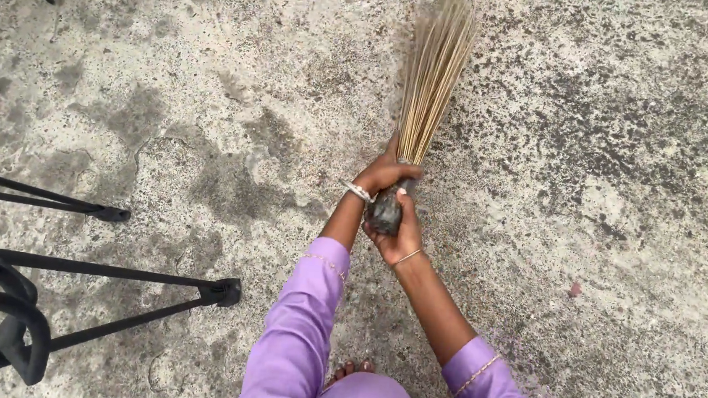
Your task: Sweeping an outdoor concrete area with a handheld straw broom.
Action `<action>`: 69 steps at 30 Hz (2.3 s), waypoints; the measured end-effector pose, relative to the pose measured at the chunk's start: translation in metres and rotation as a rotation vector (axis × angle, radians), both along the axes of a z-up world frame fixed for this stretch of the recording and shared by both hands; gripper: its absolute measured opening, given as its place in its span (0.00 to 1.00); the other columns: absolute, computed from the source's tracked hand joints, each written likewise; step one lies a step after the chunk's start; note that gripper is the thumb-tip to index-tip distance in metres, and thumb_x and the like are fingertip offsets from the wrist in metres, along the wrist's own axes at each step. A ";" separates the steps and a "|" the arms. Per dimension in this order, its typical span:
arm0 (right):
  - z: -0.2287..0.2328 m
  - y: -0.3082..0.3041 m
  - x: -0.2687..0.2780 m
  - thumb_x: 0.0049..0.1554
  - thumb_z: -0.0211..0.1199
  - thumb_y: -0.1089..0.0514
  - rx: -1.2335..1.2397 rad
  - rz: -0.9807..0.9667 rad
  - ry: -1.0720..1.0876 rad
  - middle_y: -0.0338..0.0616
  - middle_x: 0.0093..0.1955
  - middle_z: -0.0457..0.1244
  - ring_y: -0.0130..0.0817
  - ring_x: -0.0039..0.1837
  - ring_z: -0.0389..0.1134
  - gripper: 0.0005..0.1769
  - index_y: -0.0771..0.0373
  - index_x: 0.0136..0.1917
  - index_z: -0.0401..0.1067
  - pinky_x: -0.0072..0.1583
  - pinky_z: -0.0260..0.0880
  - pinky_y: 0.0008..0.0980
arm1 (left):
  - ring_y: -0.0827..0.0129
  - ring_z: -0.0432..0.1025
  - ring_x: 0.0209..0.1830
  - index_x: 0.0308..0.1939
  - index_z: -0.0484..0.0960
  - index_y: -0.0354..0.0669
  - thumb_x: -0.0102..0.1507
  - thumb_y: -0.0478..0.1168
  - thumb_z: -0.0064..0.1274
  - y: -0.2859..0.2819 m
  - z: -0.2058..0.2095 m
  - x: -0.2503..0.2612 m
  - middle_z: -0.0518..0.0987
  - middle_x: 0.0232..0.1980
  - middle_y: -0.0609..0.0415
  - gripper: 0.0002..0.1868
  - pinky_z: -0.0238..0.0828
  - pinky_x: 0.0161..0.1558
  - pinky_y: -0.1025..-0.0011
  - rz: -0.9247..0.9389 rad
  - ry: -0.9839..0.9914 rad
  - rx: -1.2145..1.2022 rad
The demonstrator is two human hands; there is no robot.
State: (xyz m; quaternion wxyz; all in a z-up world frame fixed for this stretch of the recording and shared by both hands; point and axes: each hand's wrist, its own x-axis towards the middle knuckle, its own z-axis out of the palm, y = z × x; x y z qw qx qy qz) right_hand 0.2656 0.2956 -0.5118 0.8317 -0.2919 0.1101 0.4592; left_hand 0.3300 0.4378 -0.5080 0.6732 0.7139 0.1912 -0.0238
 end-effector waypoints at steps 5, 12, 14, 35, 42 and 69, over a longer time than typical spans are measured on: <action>-0.026 -0.045 -0.042 0.53 0.60 0.47 -0.205 0.006 -0.193 0.41 0.54 0.67 0.36 0.51 0.72 0.28 0.52 0.66 0.62 0.50 0.79 0.46 | 0.64 0.74 0.52 0.82 0.31 0.58 0.52 0.30 0.61 -0.045 0.029 -0.086 0.57 0.73 0.52 0.65 0.82 0.45 0.65 -0.005 -0.275 -0.172; -0.076 -0.105 -0.042 0.54 0.61 0.40 -0.315 0.080 -0.015 0.45 0.45 0.67 0.41 0.44 0.69 0.23 0.57 0.55 0.69 0.41 0.70 0.42 | 0.58 0.77 0.46 0.82 0.29 0.54 0.54 0.31 0.60 -0.112 -0.040 -0.061 0.76 0.61 0.36 0.64 0.79 0.42 0.67 0.172 -0.015 -0.063; -0.047 -0.096 -0.048 0.53 0.59 0.39 -0.281 -0.036 0.084 0.39 0.45 0.67 0.36 0.44 0.67 0.22 0.54 0.54 0.69 0.41 0.70 0.41 | 0.59 0.77 0.48 0.81 0.28 0.52 0.54 0.31 0.62 -0.109 -0.045 -0.041 0.75 0.62 0.37 0.65 0.79 0.45 0.68 0.025 0.013 0.038; -0.039 -0.107 -0.142 0.54 0.56 0.39 -0.298 -0.242 0.127 0.37 0.49 0.68 0.34 0.47 0.70 0.23 0.52 0.57 0.69 0.45 0.71 0.42 | 0.55 0.79 0.46 0.82 0.30 0.55 0.52 0.39 0.67 -0.121 -0.008 -0.128 0.78 0.60 0.37 0.68 0.77 0.46 0.64 -0.211 0.076 0.090; -0.037 -0.155 -0.127 0.50 0.59 0.49 -0.419 0.009 -0.305 0.38 0.54 0.66 0.31 0.52 0.70 0.28 0.51 0.64 0.64 0.52 0.74 0.35 | 0.59 0.76 0.50 0.83 0.32 0.59 0.55 0.29 0.56 -0.158 0.024 -0.177 0.69 0.70 0.42 0.62 0.80 0.44 0.64 0.146 -0.267 -0.231; 0.121 -0.387 -0.033 0.59 0.56 0.35 -1.449 1.025 -1.467 0.63 0.68 0.53 0.50 0.51 0.71 0.47 0.21 0.81 0.30 0.50 0.80 0.46 | 0.38 0.56 0.76 0.77 0.55 0.36 0.64 0.61 0.53 -0.280 0.023 -0.168 0.60 0.76 0.29 0.47 0.53 0.74 0.51 -1.023 -0.271 0.419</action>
